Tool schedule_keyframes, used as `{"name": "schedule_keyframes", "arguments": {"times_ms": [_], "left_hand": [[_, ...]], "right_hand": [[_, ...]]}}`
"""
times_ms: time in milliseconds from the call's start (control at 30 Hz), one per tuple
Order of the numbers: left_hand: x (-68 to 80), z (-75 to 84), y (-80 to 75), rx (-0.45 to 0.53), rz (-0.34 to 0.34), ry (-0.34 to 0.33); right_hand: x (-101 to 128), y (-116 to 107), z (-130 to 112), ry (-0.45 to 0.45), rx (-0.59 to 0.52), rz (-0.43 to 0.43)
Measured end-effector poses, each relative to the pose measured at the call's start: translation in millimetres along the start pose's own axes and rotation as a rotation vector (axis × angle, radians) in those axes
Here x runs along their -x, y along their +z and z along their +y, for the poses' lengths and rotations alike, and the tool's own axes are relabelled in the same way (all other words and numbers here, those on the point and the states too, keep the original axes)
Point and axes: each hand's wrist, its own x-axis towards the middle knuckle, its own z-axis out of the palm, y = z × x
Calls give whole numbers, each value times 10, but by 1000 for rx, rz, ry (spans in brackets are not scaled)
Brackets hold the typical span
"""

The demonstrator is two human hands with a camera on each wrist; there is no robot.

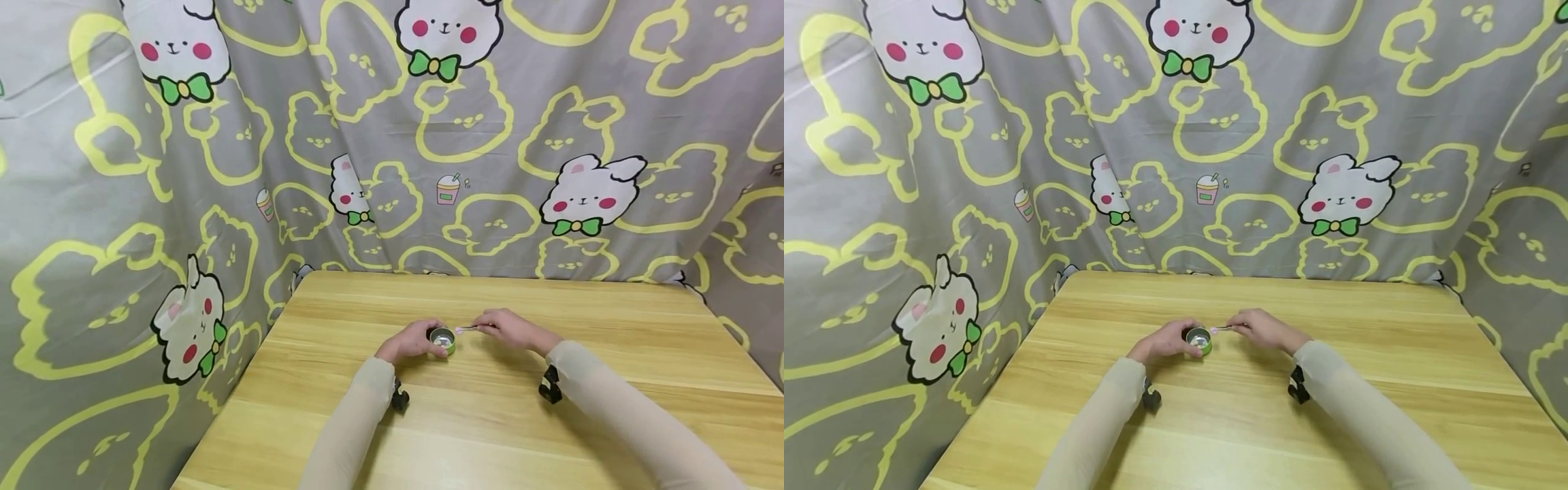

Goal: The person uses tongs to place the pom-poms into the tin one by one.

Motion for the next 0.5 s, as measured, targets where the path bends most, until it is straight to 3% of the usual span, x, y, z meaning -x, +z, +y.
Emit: {"name": "schedule_keyframes", "arguments": {"times_ms": [500], "left_hand": [[11,31,-7,-3,2,-6]], "right_hand": [[-144,143,-63,-49,10,-26]]}}
